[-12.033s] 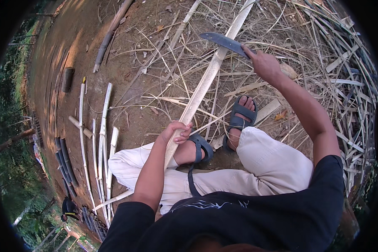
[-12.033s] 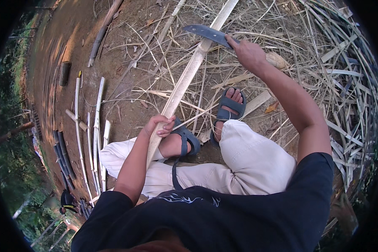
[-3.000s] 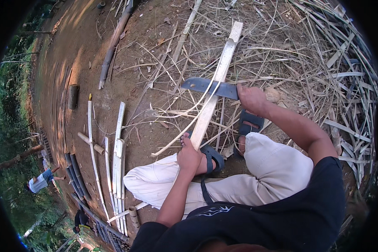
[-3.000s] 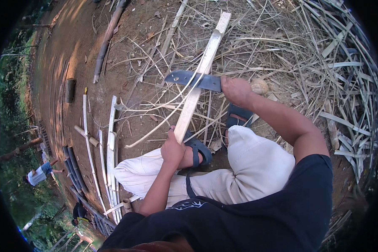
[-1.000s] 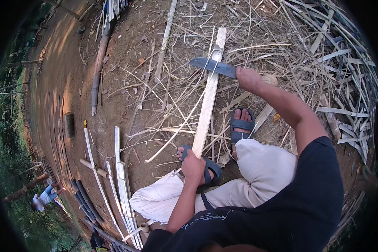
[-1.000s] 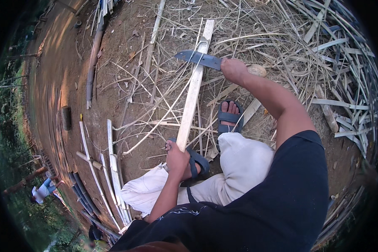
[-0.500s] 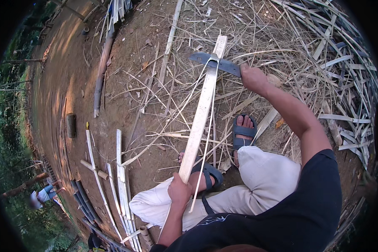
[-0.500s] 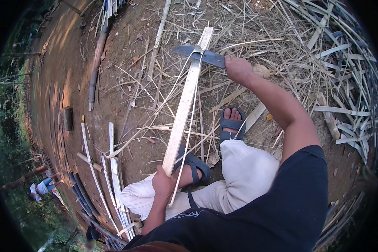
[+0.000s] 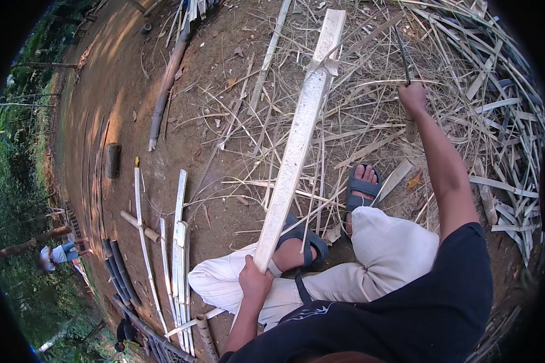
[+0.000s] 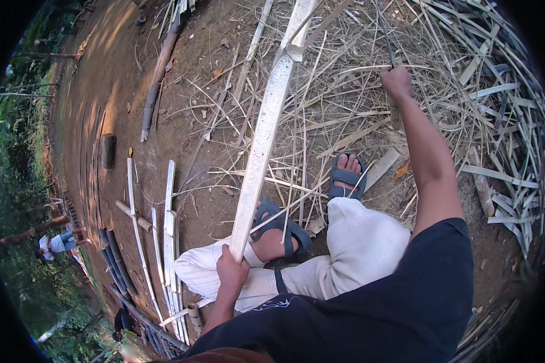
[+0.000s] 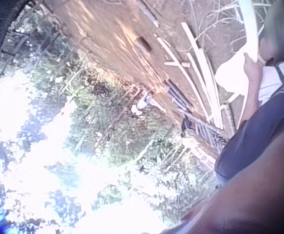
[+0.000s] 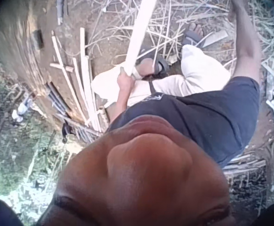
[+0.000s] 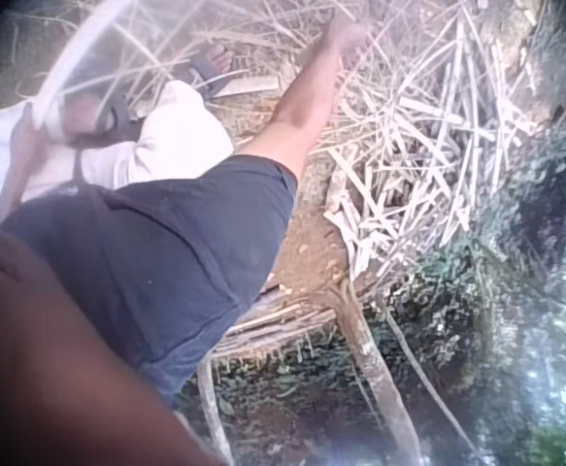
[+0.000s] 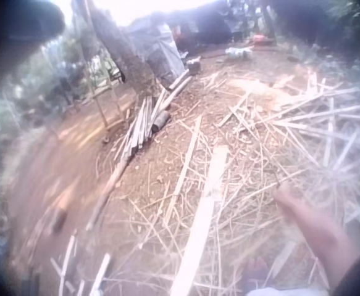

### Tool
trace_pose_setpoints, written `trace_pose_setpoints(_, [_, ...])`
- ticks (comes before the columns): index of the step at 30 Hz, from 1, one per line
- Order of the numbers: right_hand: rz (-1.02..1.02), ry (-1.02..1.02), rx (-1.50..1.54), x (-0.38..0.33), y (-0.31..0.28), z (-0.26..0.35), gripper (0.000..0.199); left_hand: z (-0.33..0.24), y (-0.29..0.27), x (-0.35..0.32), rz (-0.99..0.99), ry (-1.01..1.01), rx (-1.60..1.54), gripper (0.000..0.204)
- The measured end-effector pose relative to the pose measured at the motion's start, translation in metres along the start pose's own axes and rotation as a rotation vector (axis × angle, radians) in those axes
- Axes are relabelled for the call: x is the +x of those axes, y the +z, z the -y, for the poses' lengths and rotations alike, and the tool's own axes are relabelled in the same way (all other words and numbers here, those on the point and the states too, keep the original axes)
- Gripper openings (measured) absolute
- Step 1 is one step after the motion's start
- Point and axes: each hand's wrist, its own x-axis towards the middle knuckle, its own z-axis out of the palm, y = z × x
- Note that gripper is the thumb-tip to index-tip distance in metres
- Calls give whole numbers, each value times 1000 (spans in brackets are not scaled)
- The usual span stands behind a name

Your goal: The person shaves a long strip of bamboo using a large knife while sitting on the ground, then handles a thicker piece of bamboo pole and places strips of bamboo on the ground.

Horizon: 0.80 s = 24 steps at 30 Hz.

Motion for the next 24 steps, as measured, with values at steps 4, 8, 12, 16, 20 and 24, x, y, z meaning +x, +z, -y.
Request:
trace_pose_setpoints(4, [141, -39, 109, -25, 31, -8, 31, -10, -55, 22, -76, 114, -204, 37])
trace_pose_setpoints(8, [120, -157, 69, -56, 34, -9, 29, -26, -89, 87, 292, 357, -541, 20])
trace_pose_setpoints(12, [99, -267, 84, -69, 32, -18, 29, -90, -118, 107, 1231, 88, -1547, 21])
trace_pose_setpoints(16, [238, -173, 277, -104, 15, -7, 27, -105, -101, 114, 1498, 132, -1706, 33])
trace_pose_setpoints(20, [232, -147, 493, -129, -10, 4, 29, -102, -74, 123, 1204, 14, -1613, 40])
trace_pose_setpoints(24, [261, -86, 676, -124, -21, 14, 37, -87, -72, 132, 1052, 197, -1190, 52])
